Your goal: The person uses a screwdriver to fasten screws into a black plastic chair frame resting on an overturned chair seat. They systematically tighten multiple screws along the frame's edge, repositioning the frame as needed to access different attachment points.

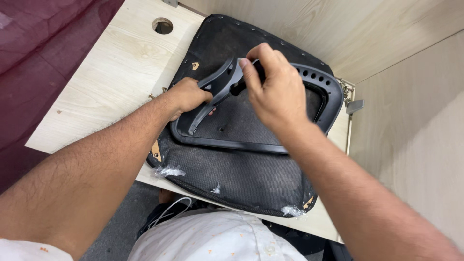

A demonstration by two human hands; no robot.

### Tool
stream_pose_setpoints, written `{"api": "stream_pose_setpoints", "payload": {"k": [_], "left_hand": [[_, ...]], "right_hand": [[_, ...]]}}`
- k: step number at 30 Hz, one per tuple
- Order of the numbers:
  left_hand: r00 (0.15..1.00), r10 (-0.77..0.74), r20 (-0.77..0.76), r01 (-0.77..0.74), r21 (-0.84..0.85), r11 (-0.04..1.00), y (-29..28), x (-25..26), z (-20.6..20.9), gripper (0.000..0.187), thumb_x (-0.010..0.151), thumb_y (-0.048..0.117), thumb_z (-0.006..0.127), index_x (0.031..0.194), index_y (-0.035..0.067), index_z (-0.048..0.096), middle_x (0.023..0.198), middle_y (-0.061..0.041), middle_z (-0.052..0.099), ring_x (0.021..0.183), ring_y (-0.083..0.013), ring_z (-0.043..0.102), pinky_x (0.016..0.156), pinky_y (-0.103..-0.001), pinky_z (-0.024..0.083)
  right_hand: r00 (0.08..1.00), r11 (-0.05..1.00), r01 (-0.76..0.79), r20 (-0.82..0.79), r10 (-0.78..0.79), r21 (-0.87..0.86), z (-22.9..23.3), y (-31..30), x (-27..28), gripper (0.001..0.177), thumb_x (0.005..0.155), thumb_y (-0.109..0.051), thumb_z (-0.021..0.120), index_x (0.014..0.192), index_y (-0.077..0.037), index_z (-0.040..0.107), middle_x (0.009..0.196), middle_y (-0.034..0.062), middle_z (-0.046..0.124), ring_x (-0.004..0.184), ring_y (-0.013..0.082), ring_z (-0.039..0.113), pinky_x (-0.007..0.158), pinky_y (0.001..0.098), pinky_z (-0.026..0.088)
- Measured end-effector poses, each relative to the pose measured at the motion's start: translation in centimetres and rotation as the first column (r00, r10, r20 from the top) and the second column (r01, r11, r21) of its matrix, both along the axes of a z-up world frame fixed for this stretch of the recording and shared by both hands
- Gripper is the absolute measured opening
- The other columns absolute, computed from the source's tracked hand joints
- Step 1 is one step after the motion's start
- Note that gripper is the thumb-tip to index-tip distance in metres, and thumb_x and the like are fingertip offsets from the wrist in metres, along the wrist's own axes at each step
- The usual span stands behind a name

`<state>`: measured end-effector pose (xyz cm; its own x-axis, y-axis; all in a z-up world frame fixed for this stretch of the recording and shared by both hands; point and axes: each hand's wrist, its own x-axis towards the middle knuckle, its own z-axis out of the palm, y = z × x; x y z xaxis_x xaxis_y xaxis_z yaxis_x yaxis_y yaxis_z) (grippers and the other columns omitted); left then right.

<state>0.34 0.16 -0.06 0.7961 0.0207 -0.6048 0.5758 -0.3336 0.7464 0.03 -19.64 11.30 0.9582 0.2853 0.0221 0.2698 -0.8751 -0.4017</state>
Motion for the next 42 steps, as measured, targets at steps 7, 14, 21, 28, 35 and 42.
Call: {"api": "stream_pose_setpoints", "payload": {"k": [7,14,21,28,35,42], "left_hand": [[0.999,0.025,-0.044,-0.025,-0.017,1.0,-0.3,-0.3,0.3,0.02,0.094,0.014,0.065,0.109,0.001,0.07,0.085,-0.01,0.078,0.074,-0.0145,0.074,0.074,-0.031,0.062],[1.0,0.005,-0.005,-0.005,-0.044,0.999,-0.3,-0.5,0.8,0.022,0.095,0.014,0.065,0.107,-0.002,0.074,0.085,-0.01,0.078,0.074,-0.0145,0.075,0.074,-0.03,0.063],[1.0,0.013,0.006,-0.014,0.059,0.998,-0.4,-0.3,0.5,0.021,0.095,0.014,0.068,0.109,-0.001,0.071,0.088,-0.01,0.075,0.078,-0.0149,0.073,0.075,-0.034,0.061],[0.999,0.035,-0.026,-0.038,-0.096,0.995,0.1,-0.1,-0.9,0.026,0.093,0.017,0.066,0.111,0.0,0.073,0.092,-0.014,0.079,0.084,-0.0189,0.077,0.08,-0.036,0.064],[1.0,0.0,-0.015,0.001,0.044,0.999,0.0,-0.1,-0.8,0.032,0.094,0.018,0.069,0.12,-0.001,0.069,0.097,-0.014,0.077,0.089,-0.017,0.075,0.084,-0.035,0.061],[1.0,-0.016,0.027,0.015,0.053,0.998,-0.1,0.3,-0.7,0.031,0.095,0.018,0.068,0.119,-0.001,0.068,0.101,-0.011,0.075,0.09,-0.0161,0.074,0.082,-0.036,0.061]], "right_hand": [[0.913,0.88,-0.4,0.026,0.407,0.257,1.8,0.7,-1.2,0.033,0.105,-0.026,0.058,0.137,-0.017,0.059,0.116,0.0066,0.069,0.105,0.0223,0.071,0.089,0.0371,0.057],[0.724,0.653,-0.687,0.219,0.655,0.319,1.2,0.9,0.1,0.035,0.107,-0.01,0.056,0.141,-0.01,0.05,0.12,0.0154,0.063,0.11,0.0324,0.065,0.093,0.0418,0.053],[0.978,0.98,-0.2,0.064,0.2,-0.002,1.5,4.8,-0.9,0.021,0.112,-0.031,0.055,0.125,-0.016,0.06,0.111,0.0085,0.069,0.105,0.0276,0.07,0.089,0.0432,0.056],[0.85,0.798,-0.524,0.126,0.512,0.297,0.7,3.4,-0.6,0.025,0.103,-0.021,0.057,0.127,-0.015,0.06,0.108,0.0092,0.07,0.103,0.0263,0.07,0.086,0.0399,0.057],[0.77,0.708,-0.636,0.184,0.611,0.308,1.7,3.4,0.0,0.027,0.107,-0.01,0.057,0.134,-0.009,0.056,0.117,0.0146,0.064,0.106,0.0297,0.065,0.091,0.0435,0.054],[0.968,0.973,-0.225,0.129,0.217,0.054,1.4,6.1,-1.5,0.021,0.102,-0.024,0.066,0.121,-0.017,0.065,0.103,0.0115,0.073,0.096,0.0271,0.072,0.085,0.0465,0.056]]}}
